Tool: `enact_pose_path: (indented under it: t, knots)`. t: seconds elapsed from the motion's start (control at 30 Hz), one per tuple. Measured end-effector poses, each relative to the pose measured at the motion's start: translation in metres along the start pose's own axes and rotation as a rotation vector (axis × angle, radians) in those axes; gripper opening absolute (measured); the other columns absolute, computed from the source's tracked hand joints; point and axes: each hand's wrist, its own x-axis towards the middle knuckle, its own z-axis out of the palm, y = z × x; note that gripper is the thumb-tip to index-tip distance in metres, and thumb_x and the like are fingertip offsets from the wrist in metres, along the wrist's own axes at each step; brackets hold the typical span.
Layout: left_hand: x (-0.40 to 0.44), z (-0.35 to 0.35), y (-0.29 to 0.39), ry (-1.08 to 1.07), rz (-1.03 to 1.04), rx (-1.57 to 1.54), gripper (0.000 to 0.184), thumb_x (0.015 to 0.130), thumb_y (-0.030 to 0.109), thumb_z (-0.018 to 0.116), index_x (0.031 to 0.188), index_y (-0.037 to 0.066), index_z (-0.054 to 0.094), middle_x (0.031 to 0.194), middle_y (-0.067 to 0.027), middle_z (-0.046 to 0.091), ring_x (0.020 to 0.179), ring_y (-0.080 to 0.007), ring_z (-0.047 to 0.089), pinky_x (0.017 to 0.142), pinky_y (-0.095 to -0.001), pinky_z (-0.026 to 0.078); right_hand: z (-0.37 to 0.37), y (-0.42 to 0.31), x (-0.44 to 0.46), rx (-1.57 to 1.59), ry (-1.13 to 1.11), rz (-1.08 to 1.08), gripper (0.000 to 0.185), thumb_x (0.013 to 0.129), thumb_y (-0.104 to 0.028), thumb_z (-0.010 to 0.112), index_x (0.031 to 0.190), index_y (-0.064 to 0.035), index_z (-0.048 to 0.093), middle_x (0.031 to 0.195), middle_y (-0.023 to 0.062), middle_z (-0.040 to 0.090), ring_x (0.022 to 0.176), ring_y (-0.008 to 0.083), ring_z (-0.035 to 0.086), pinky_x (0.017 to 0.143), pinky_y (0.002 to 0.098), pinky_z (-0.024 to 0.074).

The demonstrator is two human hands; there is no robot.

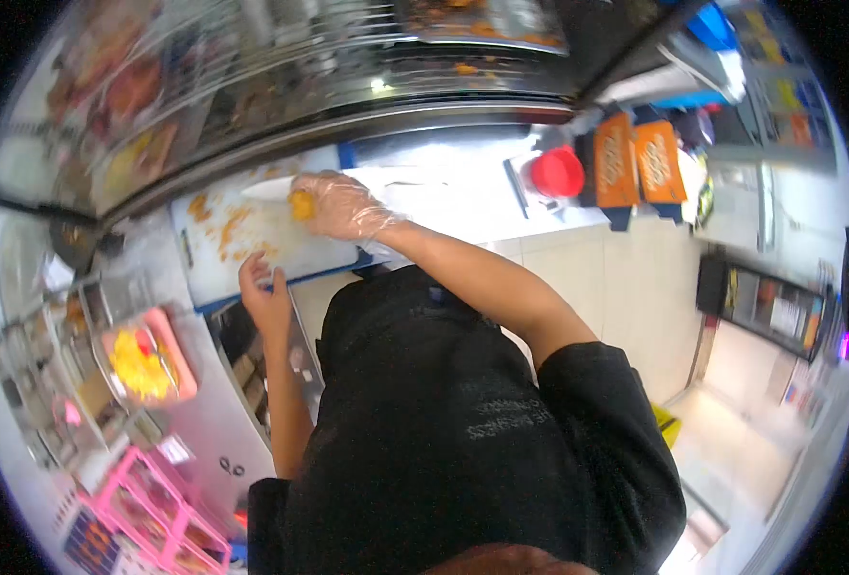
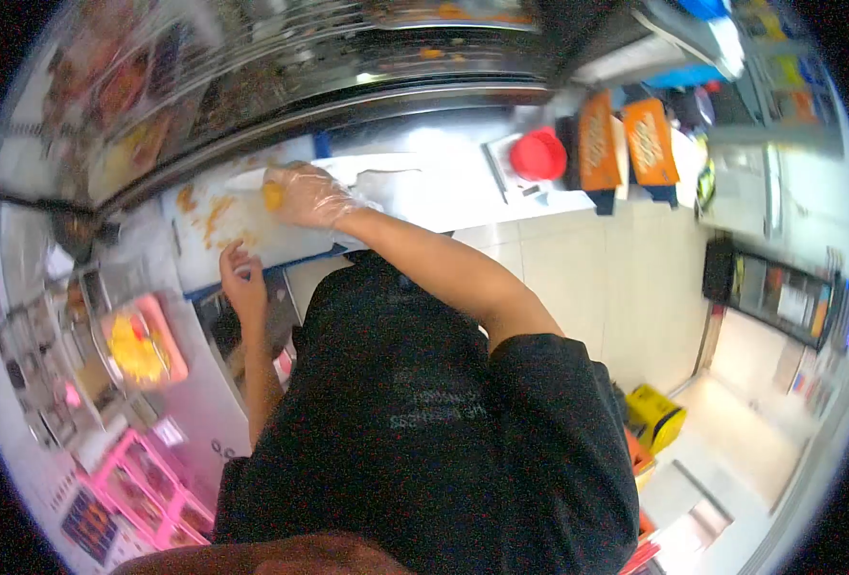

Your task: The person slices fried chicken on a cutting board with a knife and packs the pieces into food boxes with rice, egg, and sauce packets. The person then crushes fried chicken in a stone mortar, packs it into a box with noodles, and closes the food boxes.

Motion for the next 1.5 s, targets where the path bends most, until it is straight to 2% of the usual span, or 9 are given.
enact_pose_path:
  t: [0.07,0.27,0.4,0.53,0.67,1.03,1.27,1.4,1.5]
  knots:
    - [0.000,0.011,0.007,-0.057,0.003,-0.033,0.044,0.086,-0.001,0.068,0.128,0.008,0.060,0.105,-0.0066,0.060,0.091,-0.0161,0.059,0.081,-0.0311,0.048,-0.039,0.002,-0.021,0.191,0.014,0.081,0.055,0.076,-0.027,0.077,0.125,-0.0077,0.062,0.116,0.0238,0.069,0.112,0.0399,0.065,0.098,0.0405,0.0522]
    - [0.011,0.062,0.055,-0.259,0.186,-0.008,0.038,0.090,0.000,0.066,0.127,0.006,0.061,0.098,-0.0040,0.058,0.087,-0.0134,0.057,0.079,-0.0287,0.046,-0.202,0.034,-0.132,0.334,0.283,-0.021,0.052,0.077,-0.019,0.081,0.126,-0.0099,0.064,0.119,0.0083,0.067,0.112,0.0204,0.063,0.101,0.0355,0.0502]
    - [0.011,0.108,0.101,-0.379,0.265,0.021,0.035,0.090,0.001,0.066,0.125,0.004,0.062,0.097,-0.0047,0.061,0.083,-0.0133,0.057,0.079,-0.0287,0.045,-0.311,0.040,-0.225,0.130,0.566,0.226,0.054,0.078,-0.027,0.082,0.126,-0.0075,0.064,0.114,0.0098,0.069,0.106,0.0191,0.065,0.098,0.0333,0.0518]
    - [0.001,0.153,0.139,-0.489,0.328,0.025,0.034,0.089,0.002,0.068,0.123,0.004,0.062,0.096,-0.0052,0.062,0.081,-0.0137,0.059,0.076,-0.0300,0.047,-0.404,0.095,-0.301,0.040,0.879,0.169,0.056,0.080,-0.034,0.082,0.126,-0.0063,0.065,0.113,0.0090,0.070,0.104,0.0199,0.066,0.096,0.0333,0.0532]
    - [-0.018,0.195,0.168,-0.561,0.417,0.080,0.034,0.089,0.002,0.067,0.122,0.003,0.063,0.097,-0.0074,0.063,0.082,-0.0156,0.061,0.075,-0.0306,0.048,-0.466,0.130,-0.370,0.065,1.089,0.311,0.049,0.085,-0.033,0.077,0.128,-0.0124,0.066,0.091,0.0004,0.064,0.071,0.0063,0.058,0.051,0.0203,0.0452]
    - [-0.061,0.258,0.205,-0.634,0.361,0.186,0.036,0.087,0.000,0.068,0.123,0.004,0.062,0.098,-0.0089,0.062,0.081,-0.0173,0.061,0.075,-0.0316,0.048,-0.555,0.312,-0.432,0.164,1.109,0.729,0.067,0.077,-0.048,0.081,0.123,-0.0028,0.065,0.084,0.0058,0.066,0.070,0.0138,0.063,0.053,0.0294,0.0530]
    - [-0.071,0.261,0.216,-0.615,0.305,0.240,0.037,0.086,0.000,0.068,0.122,0.006,0.063,0.100,-0.0100,0.062,0.080,-0.0182,0.063,0.074,-0.0323,0.049,-0.546,0.447,-0.431,-0.091,0.863,0.975,0.064,0.075,-0.049,0.079,0.117,-0.0016,0.069,0.102,0.0175,0.072,0.093,0.0278,0.071,0.063,0.0404,0.0608]
    - [-0.075,0.263,0.218,-0.611,0.316,0.262,0.038,0.085,-0.001,0.068,0.122,0.006,0.063,0.100,-0.0099,0.061,0.080,-0.0177,0.063,0.074,-0.0324,0.049,-0.540,0.402,-0.419,0.080,0.827,0.931,0.067,0.076,-0.052,0.078,0.125,-0.0079,0.066,0.103,0.0142,0.070,0.094,0.0255,0.070,0.063,0.0366,0.0603]
    - [-0.076,0.268,0.222,-0.641,0.307,0.279,0.037,0.085,-0.001,0.068,0.122,0.006,0.063,0.100,-0.0093,0.061,0.081,-0.0176,0.063,0.074,-0.0328,0.049,-0.535,0.346,-0.399,0.397,0.823,0.609,0.070,0.077,-0.053,0.080,0.128,-0.0091,0.062,0.103,0.0093,0.068,0.085,0.0177,0.067,0.060,0.0304,0.0582]
